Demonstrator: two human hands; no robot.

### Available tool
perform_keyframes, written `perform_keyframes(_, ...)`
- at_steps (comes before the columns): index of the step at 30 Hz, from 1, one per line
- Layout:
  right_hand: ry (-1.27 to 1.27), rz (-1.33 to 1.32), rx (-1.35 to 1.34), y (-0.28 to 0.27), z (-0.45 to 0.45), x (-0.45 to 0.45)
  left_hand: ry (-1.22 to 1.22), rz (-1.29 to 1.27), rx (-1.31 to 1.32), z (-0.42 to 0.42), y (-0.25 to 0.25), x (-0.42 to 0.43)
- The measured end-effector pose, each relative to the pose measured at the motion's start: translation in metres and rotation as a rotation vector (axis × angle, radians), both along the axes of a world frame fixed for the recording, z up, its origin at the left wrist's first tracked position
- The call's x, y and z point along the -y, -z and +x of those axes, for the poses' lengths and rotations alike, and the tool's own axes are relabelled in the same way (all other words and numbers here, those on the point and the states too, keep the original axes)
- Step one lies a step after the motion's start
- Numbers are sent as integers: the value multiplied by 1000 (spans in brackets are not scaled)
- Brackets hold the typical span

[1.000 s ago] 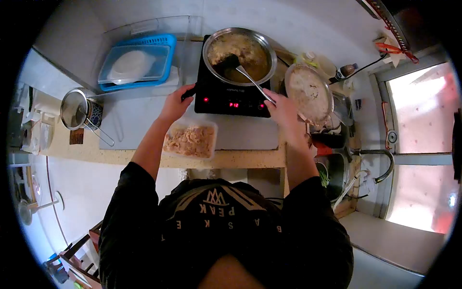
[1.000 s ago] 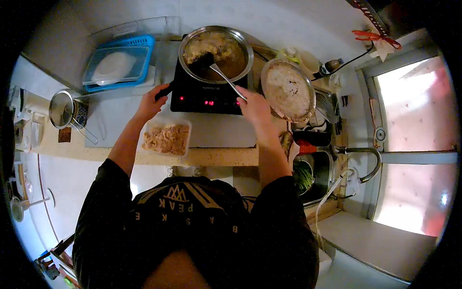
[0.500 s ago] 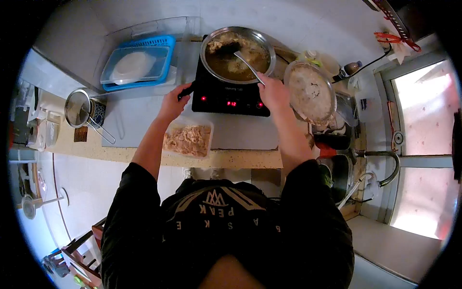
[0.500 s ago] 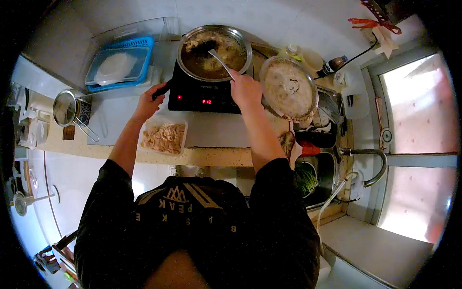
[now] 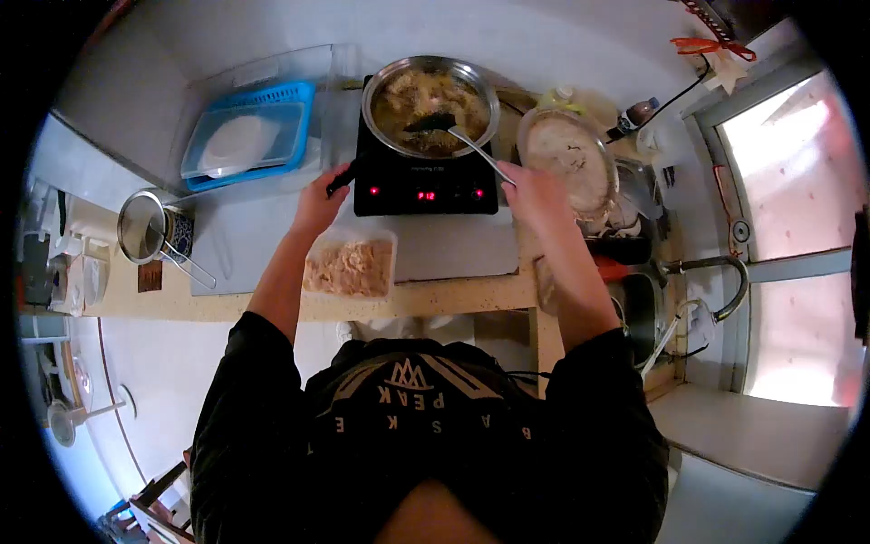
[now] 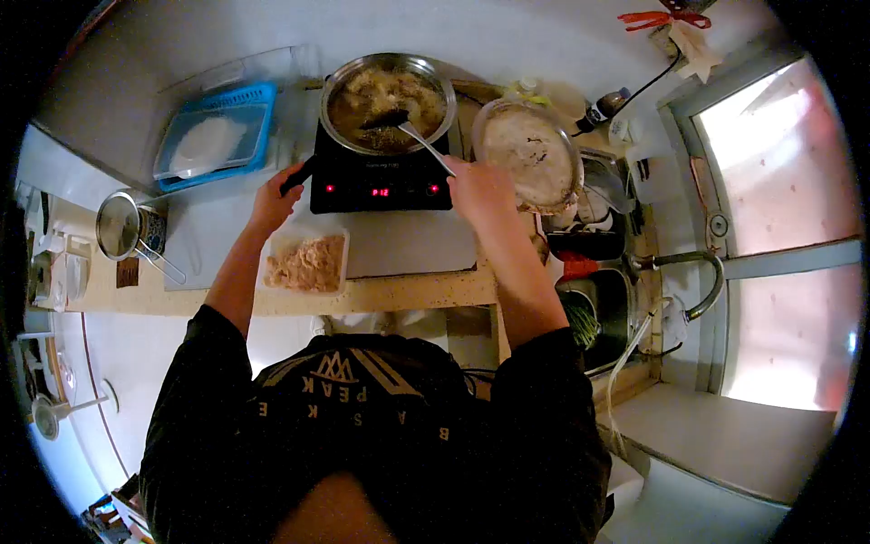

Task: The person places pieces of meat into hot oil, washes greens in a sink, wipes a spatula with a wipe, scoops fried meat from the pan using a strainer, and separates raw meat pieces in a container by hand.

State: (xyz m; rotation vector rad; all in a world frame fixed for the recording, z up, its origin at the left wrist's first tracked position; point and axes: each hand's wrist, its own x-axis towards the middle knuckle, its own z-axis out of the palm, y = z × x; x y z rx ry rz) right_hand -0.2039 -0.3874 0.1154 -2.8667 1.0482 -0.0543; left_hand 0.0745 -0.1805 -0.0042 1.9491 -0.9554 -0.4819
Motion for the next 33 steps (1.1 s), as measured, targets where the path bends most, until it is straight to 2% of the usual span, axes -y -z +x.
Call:
perform_keyframes(5,63,-49,-10,7,12,-7,17,12,30,0,-5,-3)
perform_keyframes(9,67,-118,95,27,34,-7,44,-34,44,-2,-12,-4)
perform_keyframes(10,80,-103,100,31,45,-6,66,-85,121,1,-5,-5)
perform_keyframes(13,95,-100,99,42,60,2,90,-107,57,0,1,-6)
perform_keyframes(14,90,-107,99,44,62,6,109,-160,120,1,8,-7)
perform_keyframes(17,84,-35,117,20,59,9,100,-146,126,-3,1,-15)
perform_keyframes(18,128,-13,72,-3,58,1,113,-167,74,-3,0,-18)
perform_keyframes(24,109,-50,42,-48,77,8,95,-231,51,-5,5,-20)
perform_keyframes(30,53,-92,-38,-45,129,37,93,-185,3,-2,0,-22)
perform_keyframes(33,77,-23,-86,-47,143,42,84,-167,-41,-1,-1,-24)
